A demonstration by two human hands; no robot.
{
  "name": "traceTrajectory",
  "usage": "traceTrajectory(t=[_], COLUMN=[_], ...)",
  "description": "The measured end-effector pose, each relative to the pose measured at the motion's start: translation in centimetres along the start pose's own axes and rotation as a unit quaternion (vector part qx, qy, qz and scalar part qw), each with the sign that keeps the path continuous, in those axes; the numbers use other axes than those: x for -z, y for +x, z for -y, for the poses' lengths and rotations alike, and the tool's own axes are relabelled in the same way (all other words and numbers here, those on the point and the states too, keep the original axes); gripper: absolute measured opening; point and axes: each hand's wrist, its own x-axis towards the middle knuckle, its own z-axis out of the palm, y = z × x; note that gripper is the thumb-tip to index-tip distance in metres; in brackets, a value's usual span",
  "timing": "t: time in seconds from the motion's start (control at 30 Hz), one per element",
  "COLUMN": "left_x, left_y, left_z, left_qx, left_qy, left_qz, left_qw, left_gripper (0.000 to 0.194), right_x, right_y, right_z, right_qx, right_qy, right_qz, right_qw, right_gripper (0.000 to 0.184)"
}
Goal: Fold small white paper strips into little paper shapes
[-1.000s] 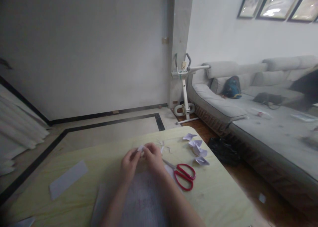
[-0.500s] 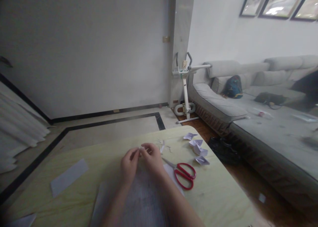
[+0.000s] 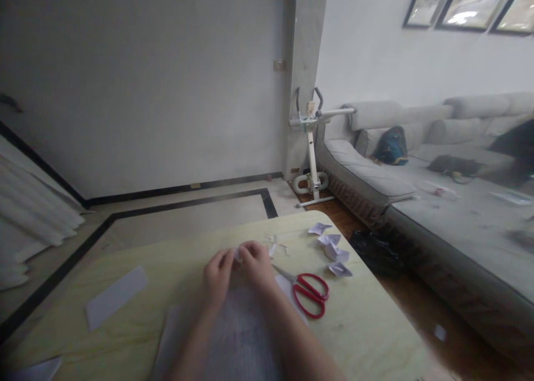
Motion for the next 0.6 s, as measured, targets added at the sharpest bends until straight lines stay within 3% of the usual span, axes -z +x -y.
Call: traceTrajectory(t=[0.3,0.6], left_x=[-0.14,-0.23], left_y=[-0.31,-0.07], left_z=[0.21,-0.26], left_qx=[-0.035,-0.008], left_qy=[0.029,-0.025], left_qz=[-0.011,-0.001], left_qw=[0.999,1.0], left_gripper=[0.027,0.028], right_x=[0.01,0.22], right_y=[0.08,0.3], right_z=[0.04,-0.4], right_qx=[-0.005,-0.01], right_qy=[0.004,0.03], right_qz=[0.002,-0.002], right_qw=[1.0,1.0], right_gripper=[0.012,0.014])
